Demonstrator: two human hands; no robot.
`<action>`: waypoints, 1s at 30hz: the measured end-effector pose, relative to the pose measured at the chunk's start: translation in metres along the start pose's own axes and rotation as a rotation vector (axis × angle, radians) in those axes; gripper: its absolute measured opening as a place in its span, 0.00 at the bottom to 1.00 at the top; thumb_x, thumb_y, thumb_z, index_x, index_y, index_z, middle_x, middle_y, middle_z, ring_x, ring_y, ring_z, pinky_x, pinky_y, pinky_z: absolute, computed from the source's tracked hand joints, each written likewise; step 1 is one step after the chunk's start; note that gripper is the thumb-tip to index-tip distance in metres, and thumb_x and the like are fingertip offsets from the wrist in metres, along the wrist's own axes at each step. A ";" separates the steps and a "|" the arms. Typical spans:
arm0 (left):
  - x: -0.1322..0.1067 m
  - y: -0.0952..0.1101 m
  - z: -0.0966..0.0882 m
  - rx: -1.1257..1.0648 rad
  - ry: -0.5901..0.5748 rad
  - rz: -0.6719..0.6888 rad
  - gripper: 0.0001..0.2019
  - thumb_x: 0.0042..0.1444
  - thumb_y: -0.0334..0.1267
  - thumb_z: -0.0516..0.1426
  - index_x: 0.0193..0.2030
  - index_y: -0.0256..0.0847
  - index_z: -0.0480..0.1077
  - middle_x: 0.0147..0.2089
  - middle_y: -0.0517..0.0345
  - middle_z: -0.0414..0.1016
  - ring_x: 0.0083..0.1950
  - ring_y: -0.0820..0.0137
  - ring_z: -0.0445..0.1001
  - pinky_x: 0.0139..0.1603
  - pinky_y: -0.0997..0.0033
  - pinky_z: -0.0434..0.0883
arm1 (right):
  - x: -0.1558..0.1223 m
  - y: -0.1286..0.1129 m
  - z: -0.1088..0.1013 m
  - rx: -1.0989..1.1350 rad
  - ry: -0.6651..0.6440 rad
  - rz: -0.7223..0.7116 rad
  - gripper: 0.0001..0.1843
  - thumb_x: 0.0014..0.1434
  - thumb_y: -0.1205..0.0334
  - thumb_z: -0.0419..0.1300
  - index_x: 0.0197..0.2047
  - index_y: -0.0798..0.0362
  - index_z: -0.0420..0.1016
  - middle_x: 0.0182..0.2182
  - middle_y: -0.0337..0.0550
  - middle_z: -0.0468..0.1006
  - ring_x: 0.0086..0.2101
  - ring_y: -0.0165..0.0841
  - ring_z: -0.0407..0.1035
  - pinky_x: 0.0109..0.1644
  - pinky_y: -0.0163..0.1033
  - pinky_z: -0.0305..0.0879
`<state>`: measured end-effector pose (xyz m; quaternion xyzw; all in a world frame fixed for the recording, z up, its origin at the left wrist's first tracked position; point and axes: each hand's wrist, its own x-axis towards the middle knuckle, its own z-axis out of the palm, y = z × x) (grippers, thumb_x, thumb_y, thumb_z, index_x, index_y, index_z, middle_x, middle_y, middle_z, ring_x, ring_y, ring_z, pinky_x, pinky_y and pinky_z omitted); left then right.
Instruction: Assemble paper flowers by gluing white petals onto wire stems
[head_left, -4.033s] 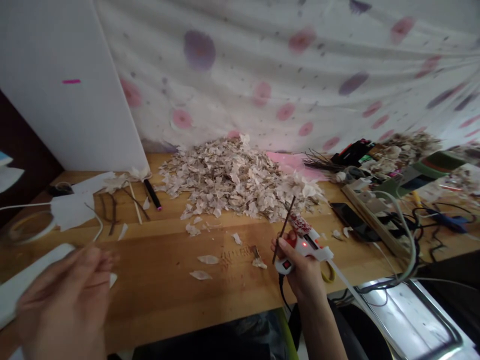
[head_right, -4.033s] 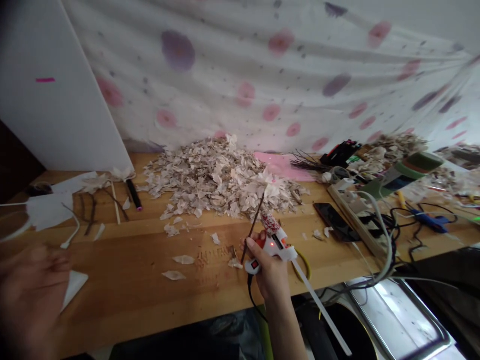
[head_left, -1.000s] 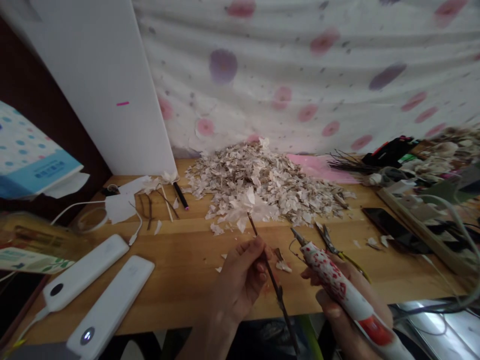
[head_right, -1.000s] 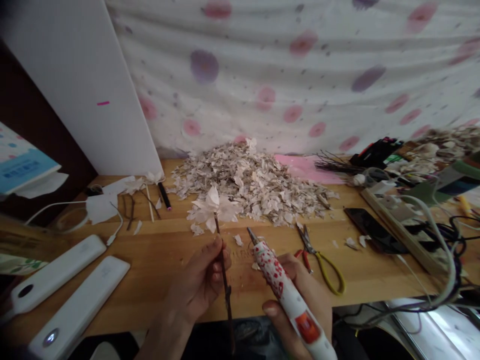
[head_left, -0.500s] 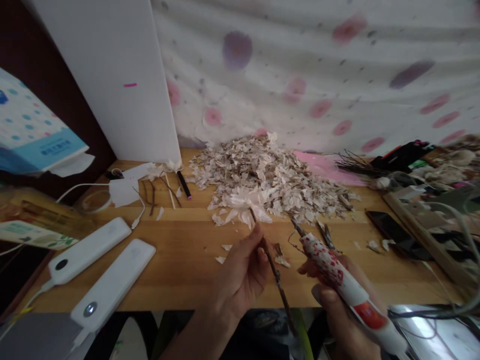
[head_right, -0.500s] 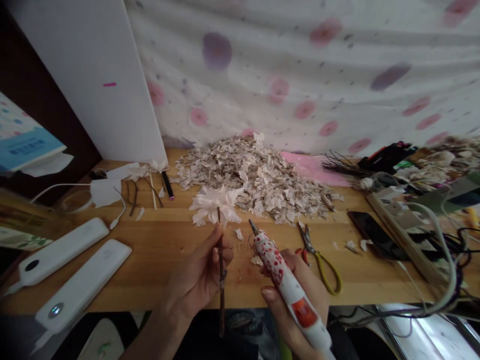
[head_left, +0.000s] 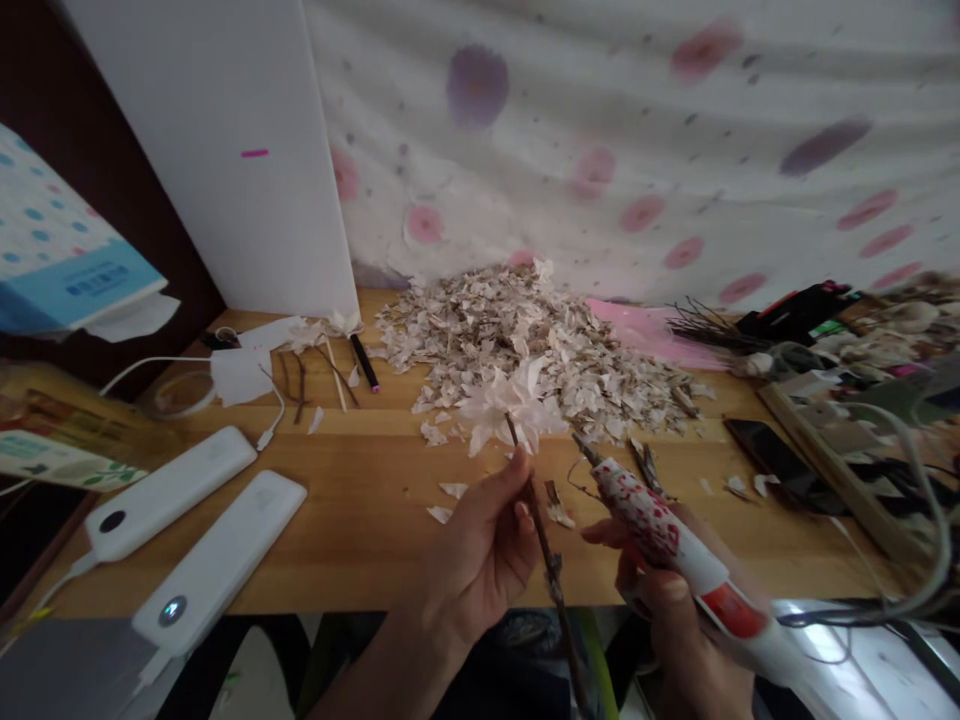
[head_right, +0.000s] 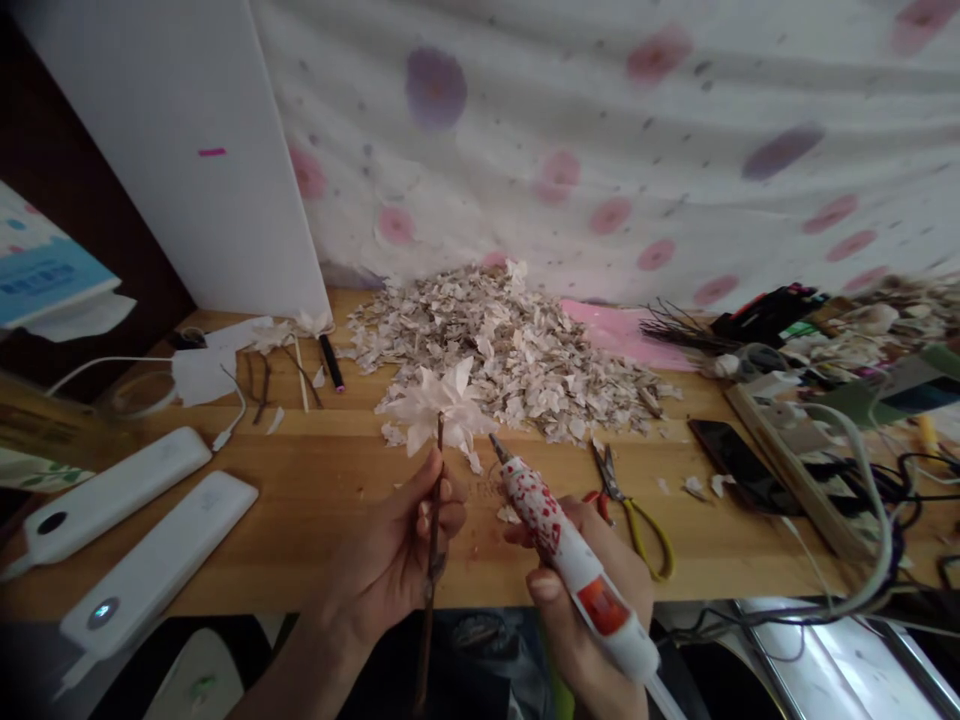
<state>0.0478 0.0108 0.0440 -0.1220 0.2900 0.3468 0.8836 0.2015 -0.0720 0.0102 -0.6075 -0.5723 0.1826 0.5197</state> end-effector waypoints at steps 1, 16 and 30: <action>0.001 -0.001 -0.002 0.038 0.002 -0.002 0.25 0.72 0.30 0.46 0.25 0.29 0.72 0.19 0.60 0.70 0.13 0.84 0.67 0.15 0.91 0.69 | 0.001 -0.002 0.002 0.010 0.011 0.009 0.28 0.65 0.33 0.54 0.36 0.51 0.78 0.28 0.45 0.76 0.23 0.34 0.67 0.24 0.39 0.58; 0.008 -0.013 -0.038 0.220 -0.224 -0.045 0.14 0.42 0.34 0.76 0.29 0.33 0.76 0.24 0.63 0.75 0.19 0.85 0.71 0.18 0.93 0.68 | 0.015 -0.006 0.006 -0.190 -0.092 -0.156 0.18 0.66 0.47 0.59 0.30 0.50 0.65 0.21 0.34 0.68 0.19 0.28 0.63 0.22 0.33 0.57; 0.005 -0.014 -0.035 0.195 -0.212 -0.055 0.17 0.36 0.35 0.78 0.28 0.31 0.78 0.22 0.62 0.77 0.18 0.85 0.72 0.16 0.95 0.66 | 0.014 -0.004 0.006 -0.206 -0.129 -0.145 0.19 0.68 0.45 0.58 0.32 0.50 0.65 0.22 0.37 0.71 0.20 0.29 0.67 0.22 0.33 0.60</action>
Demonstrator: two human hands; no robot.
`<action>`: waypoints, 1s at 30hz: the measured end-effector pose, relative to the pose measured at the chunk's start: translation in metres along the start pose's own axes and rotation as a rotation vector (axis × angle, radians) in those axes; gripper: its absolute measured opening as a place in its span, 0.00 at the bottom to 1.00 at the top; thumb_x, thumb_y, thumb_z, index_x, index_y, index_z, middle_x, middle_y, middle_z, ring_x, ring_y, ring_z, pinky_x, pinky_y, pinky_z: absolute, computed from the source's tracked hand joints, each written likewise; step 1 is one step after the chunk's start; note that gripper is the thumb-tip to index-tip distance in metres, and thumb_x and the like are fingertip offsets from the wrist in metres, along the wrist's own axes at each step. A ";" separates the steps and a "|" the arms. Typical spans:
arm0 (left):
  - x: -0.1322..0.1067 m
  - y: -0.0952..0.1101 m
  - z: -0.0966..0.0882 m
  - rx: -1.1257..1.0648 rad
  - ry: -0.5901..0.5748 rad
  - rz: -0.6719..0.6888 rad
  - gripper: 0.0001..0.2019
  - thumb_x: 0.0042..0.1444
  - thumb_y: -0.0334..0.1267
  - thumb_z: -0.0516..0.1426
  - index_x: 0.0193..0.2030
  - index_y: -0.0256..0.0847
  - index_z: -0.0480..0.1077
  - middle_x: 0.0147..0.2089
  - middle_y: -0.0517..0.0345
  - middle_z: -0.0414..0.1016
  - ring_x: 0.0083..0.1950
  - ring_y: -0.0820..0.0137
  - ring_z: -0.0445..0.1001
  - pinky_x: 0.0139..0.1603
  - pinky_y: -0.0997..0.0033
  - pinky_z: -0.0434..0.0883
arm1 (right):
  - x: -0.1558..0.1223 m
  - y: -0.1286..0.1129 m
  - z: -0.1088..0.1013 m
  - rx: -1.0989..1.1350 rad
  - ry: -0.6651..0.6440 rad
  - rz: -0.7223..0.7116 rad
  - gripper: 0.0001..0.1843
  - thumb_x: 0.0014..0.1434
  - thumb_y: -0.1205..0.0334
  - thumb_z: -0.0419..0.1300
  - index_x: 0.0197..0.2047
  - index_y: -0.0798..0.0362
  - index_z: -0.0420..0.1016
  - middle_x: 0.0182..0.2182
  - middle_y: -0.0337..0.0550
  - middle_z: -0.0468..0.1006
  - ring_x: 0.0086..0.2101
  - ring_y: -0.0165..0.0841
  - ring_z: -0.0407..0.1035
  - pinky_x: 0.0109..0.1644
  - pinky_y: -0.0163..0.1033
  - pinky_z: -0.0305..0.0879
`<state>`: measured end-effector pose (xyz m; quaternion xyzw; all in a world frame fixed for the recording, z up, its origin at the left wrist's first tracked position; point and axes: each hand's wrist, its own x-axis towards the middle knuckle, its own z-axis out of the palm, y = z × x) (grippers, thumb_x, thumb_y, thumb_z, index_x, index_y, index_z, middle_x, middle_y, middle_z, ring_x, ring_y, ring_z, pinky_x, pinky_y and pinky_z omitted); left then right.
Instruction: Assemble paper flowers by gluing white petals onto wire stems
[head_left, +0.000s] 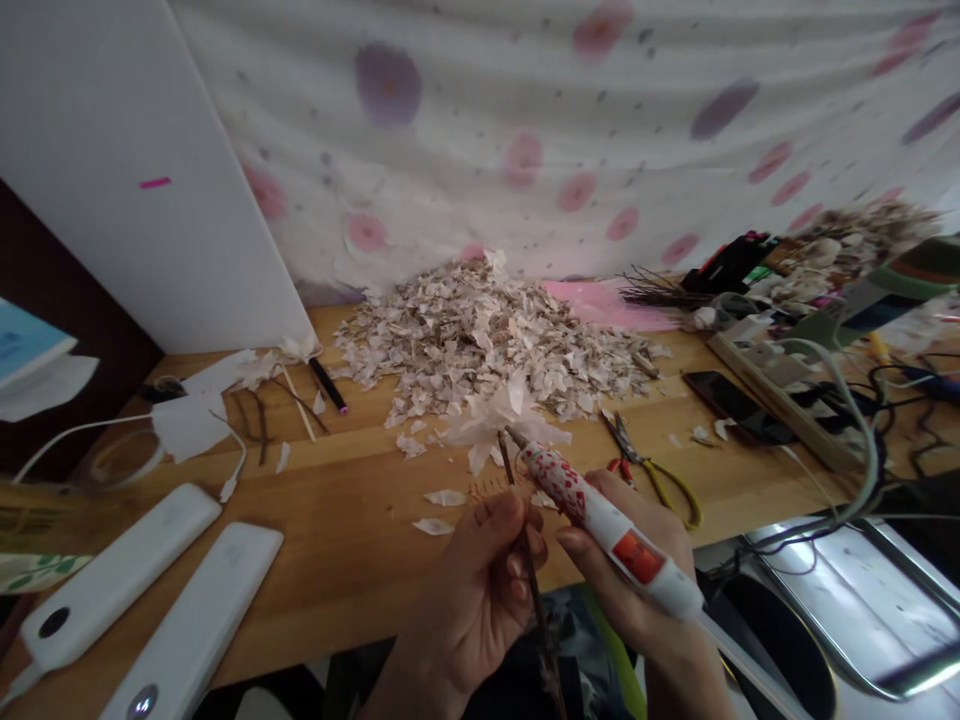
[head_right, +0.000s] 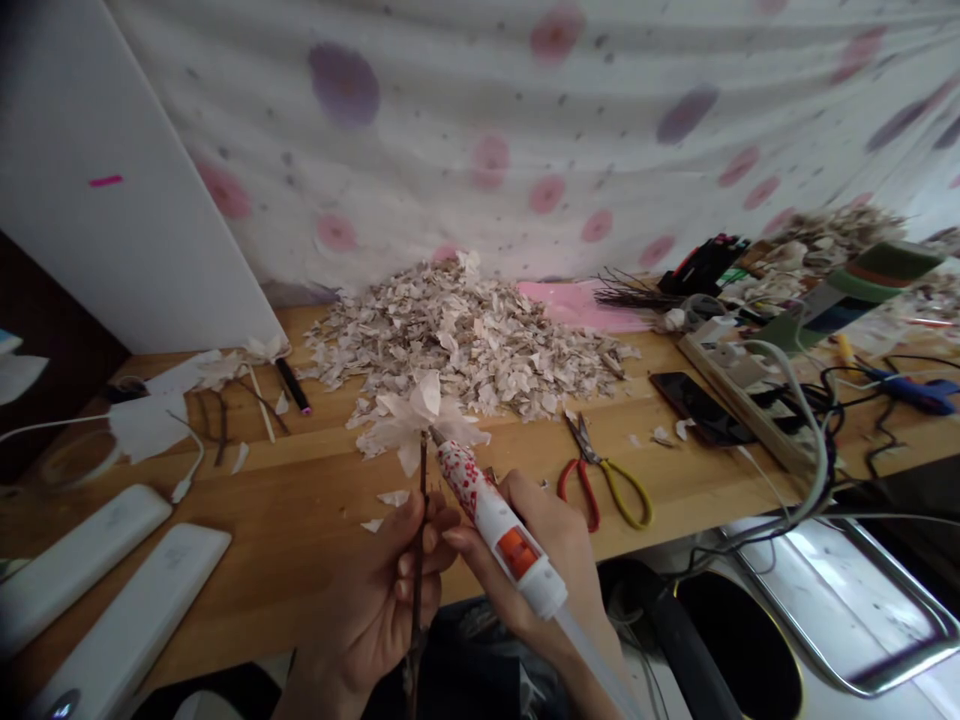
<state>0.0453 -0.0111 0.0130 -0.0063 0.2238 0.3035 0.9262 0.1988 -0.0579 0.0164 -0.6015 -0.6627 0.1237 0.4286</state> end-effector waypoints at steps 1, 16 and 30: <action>0.000 0.000 0.000 -0.002 0.000 -0.003 0.17 0.36 0.35 0.78 0.28 0.31 0.78 0.22 0.62 0.77 0.18 0.85 0.72 0.16 0.95 0.66 | 0.000 0.000 0.000 0.001 -0.008 0.010 0.20 0.68 0.44 0.58 0.31 0.50 0.65 0.22 0.37 0.71 0.20 0.30 0.67 0.22 0.33 0.60; -0.001 -0.002 -0.002 -0.048 -0.042 -0.020 0.14 0.41 0.34 0.76 0.30 0.31 0.78 0.23 0.63 0.76 0.20 0.86 0.72 0.17 0.96 0.65 | -0.004 0.003 -0.001 -0.013 -0.001 0.040 0.21 0.68 0.44 0.58 0.31 0.51 0.66 0.22 0.37 0.70 0.22 0.29 0.66 0.24 0.34 0.59; -0.002 0.000 0.002 -0.036 -0.117 -0.035 0.12 0.44 0.34 0.75 0.29 0.30 0.78 0.22 0.62 0.77 0.19 0.87 0.72 0.16 0.99 0.64 | -0.002 -0.002 -0.001 0.154 0.045 0.066 0.23 0.67 0.43 0.60 0.28 0.50 0.64 0.21 0.33 0.66 0.20 0.27 0.61 0.22 0.34 0.54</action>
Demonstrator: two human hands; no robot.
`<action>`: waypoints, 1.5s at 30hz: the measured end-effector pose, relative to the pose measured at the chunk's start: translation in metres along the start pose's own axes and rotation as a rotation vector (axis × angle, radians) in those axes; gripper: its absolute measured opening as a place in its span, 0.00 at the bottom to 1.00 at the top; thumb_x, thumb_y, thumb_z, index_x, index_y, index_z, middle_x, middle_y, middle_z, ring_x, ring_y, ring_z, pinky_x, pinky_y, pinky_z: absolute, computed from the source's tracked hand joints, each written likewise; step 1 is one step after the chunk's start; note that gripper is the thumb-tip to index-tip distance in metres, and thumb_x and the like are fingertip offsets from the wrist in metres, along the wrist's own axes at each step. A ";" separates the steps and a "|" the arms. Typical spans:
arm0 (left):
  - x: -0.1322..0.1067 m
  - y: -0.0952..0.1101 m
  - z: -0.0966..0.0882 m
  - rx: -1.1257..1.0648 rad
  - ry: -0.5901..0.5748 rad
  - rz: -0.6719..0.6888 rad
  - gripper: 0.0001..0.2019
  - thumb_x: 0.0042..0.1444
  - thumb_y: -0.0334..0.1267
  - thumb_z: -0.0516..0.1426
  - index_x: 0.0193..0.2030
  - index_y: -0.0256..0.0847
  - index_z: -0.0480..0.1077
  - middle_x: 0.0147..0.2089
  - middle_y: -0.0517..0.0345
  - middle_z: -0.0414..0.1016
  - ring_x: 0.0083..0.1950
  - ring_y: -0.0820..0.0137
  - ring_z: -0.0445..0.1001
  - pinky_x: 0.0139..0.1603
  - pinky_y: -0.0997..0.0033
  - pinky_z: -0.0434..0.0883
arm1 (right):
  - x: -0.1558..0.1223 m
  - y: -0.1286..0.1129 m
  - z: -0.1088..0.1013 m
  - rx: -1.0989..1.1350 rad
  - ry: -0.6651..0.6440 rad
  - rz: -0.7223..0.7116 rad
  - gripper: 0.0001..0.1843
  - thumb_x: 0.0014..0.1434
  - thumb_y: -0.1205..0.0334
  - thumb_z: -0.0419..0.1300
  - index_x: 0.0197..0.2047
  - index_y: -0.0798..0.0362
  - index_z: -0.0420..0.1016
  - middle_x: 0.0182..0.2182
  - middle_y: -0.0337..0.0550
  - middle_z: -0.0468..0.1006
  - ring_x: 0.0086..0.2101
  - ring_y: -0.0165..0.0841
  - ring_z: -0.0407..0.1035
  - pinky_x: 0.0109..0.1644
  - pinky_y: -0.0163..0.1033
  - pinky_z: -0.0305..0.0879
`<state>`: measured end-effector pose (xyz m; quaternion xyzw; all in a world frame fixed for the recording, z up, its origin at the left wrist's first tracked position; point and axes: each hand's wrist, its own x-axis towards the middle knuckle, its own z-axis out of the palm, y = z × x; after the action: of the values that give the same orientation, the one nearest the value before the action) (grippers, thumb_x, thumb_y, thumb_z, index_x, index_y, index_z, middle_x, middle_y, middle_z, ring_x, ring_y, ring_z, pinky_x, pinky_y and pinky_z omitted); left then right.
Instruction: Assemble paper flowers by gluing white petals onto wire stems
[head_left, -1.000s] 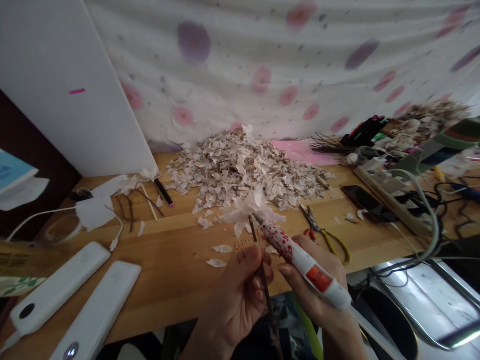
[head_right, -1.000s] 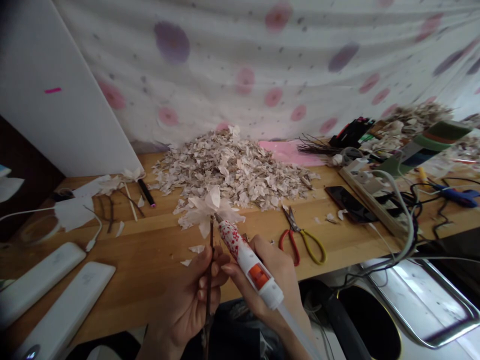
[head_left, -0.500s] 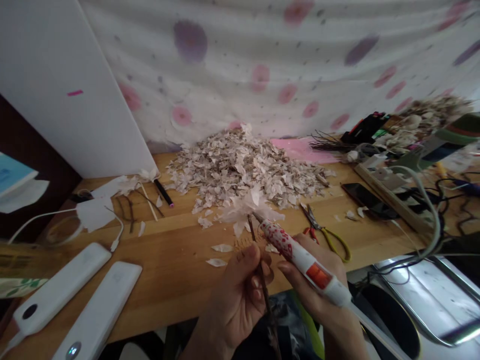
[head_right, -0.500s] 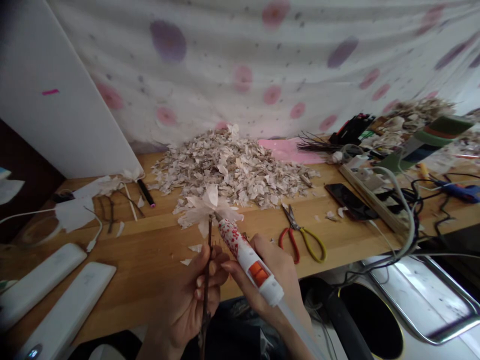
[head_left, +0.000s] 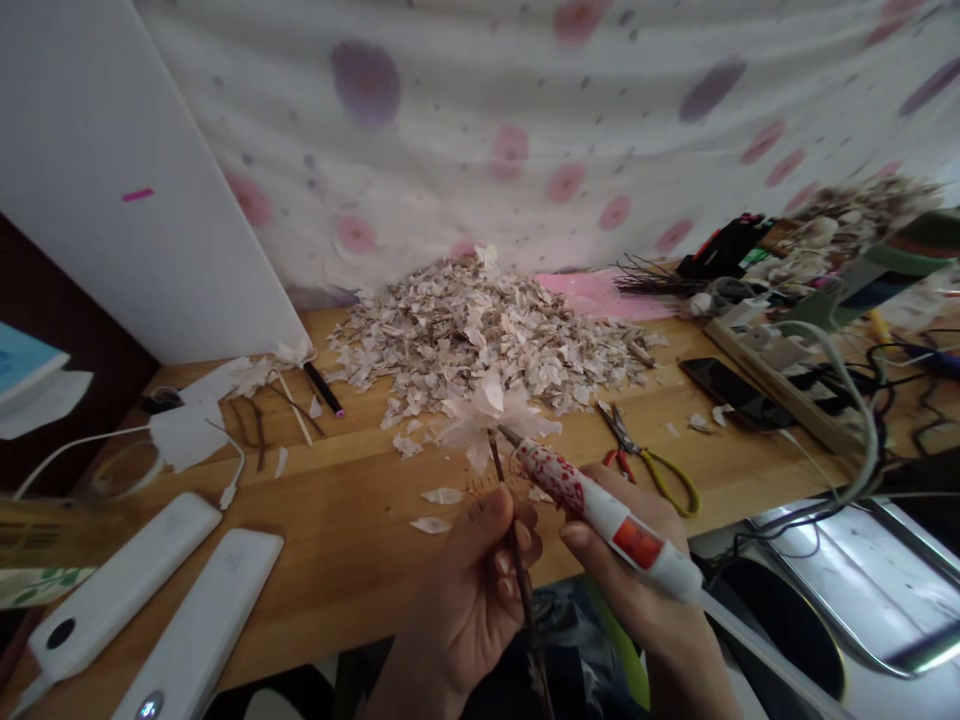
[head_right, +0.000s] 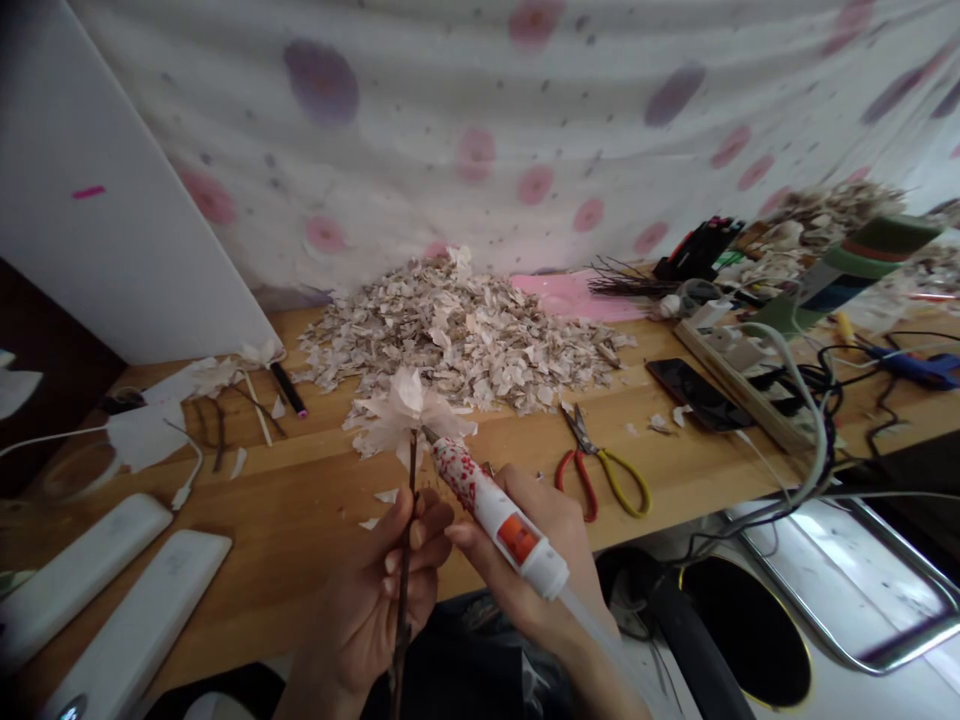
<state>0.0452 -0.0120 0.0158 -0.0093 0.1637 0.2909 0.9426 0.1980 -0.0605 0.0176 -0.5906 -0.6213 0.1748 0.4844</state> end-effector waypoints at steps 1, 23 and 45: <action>0.000 0.000 0.000 0.007 -0.015 -0.002 0.12 0.45 0.34 0.75 0.29 0.30 0.78 0.22 0.62 0.77 0.19 0.88 0.72 0.16 0.99 0.63 | 0.000 0.000 0.000 0.024 0.010 0.007 0.23 0.67 0.43 0.59 0.28 0.50 0.64 0.21 0.33 0.65 0.20 0.27 0.60 0.22 0.34 0.53; 0.002 0.029 -0.013 -0.033 -0.144 0.064 0.06 0.56 0.27 0.68 0.32 0.28 0.76 0.27 0.58 0.78 0.23 0.84 0.76 0.19 0.93 0.71 | -0.001 0.011 -0.002 0.252 -0.045 0.273 0.22 0.62 0.43 0.63 0.28 0.52 0.71 0.21 0.35 0.66 0.20 0.27 0.58 0.21 0.34 0.50; 0.000 0.073 -0.046 -0.077 -0.131 0.139 0.08 0.58 0.24 0.65 0.32 0.36 0.71 0.28 0.61 0.78 0.25 0.83 0.78 0.21 0.96 0.70 | 0.000 0.140 -0.099 -0.254 0.344 0.930 0.29 0.51 0.34 0.61 0.33 0.55 0.78 0.15 0.38 0.70 0.16 0.32 0.62 0.18 0.36 0.56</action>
<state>-0.0095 0.0435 -0.0220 -0.0152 0.0909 0.3616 0.9278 0.3570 -0.0617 -0.0462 -0.8791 -0.2204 0.1949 0.3750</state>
